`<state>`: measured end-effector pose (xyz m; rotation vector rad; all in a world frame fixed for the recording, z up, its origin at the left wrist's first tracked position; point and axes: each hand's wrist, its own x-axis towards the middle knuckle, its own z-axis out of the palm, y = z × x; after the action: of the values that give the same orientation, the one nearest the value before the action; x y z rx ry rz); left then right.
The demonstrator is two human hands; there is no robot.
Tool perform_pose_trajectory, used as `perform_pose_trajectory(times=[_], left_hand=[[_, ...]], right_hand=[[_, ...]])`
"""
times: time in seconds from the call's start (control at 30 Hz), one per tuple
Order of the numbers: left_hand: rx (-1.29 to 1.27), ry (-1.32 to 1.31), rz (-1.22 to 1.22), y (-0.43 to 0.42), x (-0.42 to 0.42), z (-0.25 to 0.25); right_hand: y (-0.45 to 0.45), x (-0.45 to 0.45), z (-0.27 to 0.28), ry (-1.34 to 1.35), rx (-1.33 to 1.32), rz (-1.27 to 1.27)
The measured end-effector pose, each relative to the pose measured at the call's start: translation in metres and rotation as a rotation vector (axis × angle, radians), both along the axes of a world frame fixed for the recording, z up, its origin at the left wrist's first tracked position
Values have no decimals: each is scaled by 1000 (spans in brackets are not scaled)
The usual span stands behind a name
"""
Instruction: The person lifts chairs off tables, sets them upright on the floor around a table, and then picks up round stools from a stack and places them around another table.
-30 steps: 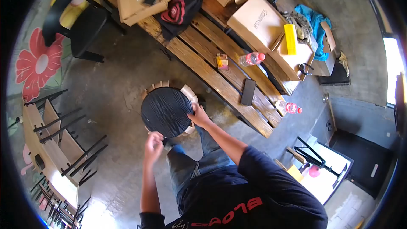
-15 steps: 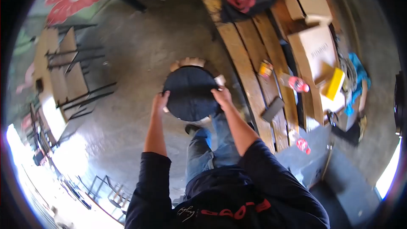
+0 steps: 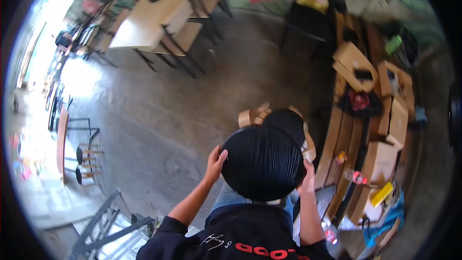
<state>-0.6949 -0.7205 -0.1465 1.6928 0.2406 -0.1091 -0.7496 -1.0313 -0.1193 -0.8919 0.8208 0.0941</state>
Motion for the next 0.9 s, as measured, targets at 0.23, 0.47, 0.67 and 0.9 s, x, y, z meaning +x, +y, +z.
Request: perform_pose_trajectory(times=[0.23,0.47,0.67,0.9], left_hand=[[-661,43,530,142,-133,26],[-599,-229,541,265,-236,69],[-376,-151,604,279,-300,76],[-153,-37,1008,272,-293,48]], right_hand=[[161,-10,43,-542,-251,506],[277,10,114,-840,179,1130],[368,5,130,-703,273,1369],[460,43,96,-507,-49,1491]])
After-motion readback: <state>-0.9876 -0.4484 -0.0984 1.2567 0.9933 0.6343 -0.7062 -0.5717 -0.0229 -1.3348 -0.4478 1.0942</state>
